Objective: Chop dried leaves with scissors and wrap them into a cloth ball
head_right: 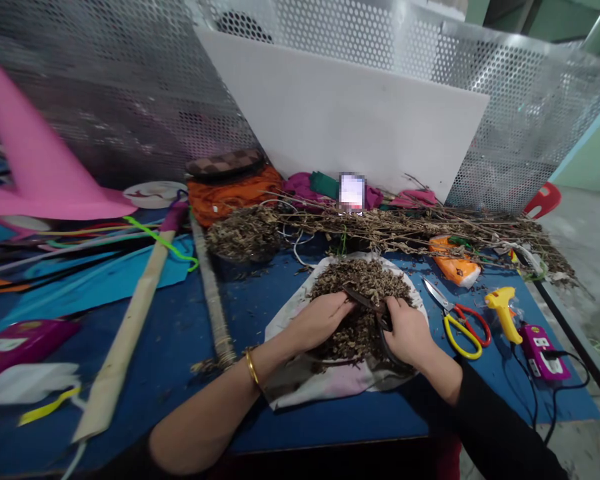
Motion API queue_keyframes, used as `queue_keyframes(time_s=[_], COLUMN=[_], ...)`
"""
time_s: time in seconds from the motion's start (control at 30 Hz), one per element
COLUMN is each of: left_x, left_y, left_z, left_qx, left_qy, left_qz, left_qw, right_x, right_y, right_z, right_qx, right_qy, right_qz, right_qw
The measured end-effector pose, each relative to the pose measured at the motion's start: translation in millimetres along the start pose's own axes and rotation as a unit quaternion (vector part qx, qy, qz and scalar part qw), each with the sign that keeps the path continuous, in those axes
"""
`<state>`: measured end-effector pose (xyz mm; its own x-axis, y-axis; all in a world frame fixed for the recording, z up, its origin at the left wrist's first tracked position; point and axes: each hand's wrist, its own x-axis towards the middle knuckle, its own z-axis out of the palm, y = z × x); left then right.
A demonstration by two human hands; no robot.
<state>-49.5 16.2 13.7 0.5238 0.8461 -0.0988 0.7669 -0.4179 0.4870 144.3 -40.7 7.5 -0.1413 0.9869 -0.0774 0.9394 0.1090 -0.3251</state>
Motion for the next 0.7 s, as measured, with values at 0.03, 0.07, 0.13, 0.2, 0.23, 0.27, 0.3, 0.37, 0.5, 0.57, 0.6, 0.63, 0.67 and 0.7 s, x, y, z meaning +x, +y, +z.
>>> queue_keyframes(time_s=[0.03,0.07,0.13,0.2,0.23,0.27,0.3,0.37,0.5,0.57,0.6,0.63,0.67,0.7], left_x=[0.7,1.2,1.8,2.0,2.1,2.1,2.0,2.1,3.5,4.5,4.9,5.2,5.3,5.4], left_y=[-1.2,-2.0,-2.5,-2.3,-2.1,-2.0,-1.9,-2.0,-3.0,-3.5,-3.5,-3.5,-3.5,-3.4], left_z=[0.7,1.1,1.0,0.0,-0.6,-1.2,-1.6,-1.3,3.0,4.8,5.0,4.7,4.0,3.0], left_qx=[-0.014,-0.026,-0.041,-0.042,-0.040,-0.038,-0.037,-0.035,-0.029,-0.028,-0.029,-0.032,-0.035,-0.037], left_qy=[0.004,0.007,0.009,0.009,0.010,0.011,0.012,0.013,-0.001,-0.009,-0.010,-0.010,-0.010,-0.011], left_qz=[0.002,0.003,0.003,-0.005,-0.008,-0.010,-0.013,-0.015,-0.011,-0.007,-0.006,-0.008,-0.009,-0.011], left_qw=[1.000,1.000,0.999,0.999,0.999,0.999,0.999,0.999,1.000,1.000,1.000,0.999,0.999,0.999], right_x=[0.0,0.1,0.4,0.8,0.9,0.9,0.9,0.7,0.9,1.8,2.3,2.8,3.1,3.4], right_y=[-0.4,-0.9,-1.6,-1.8,-1.7,-1.5,-1.4,-1.3,-1.8,-2.0,-2.1,-2.2,-2.3,-2.5], right_z=[0.4,0.9,1.9,2.7,2.9,3.0,2.9,2.6,2.1,1.9,1.8,1.7,1.4,1.1], right_qx=[-0.001,-0.003,-0.007,-0.013,-0.015,-0.016,-0.018,-0.022,-0.040,-0.054,-0.061,-0.066,-0.070,-0.072], right_qy=[-0.003,-0.005,-0.006,-0.008,-0.010,-0.012,-0.014,-0.017,-0.006,-0.007,-0.012,-0.019,-0.026,-0.033], right_qz=[0.001,0.002,0.004,0.007,0.008,0.010,0.011,0.013,0.007,0.007,0.008,0.009,0.010,0.013], right_qw=[1.000,1.000,1.000,1.000,1.000,1.000,1.000,1.000,0.999,0.998,0.998,0.998,0.997,0.997])
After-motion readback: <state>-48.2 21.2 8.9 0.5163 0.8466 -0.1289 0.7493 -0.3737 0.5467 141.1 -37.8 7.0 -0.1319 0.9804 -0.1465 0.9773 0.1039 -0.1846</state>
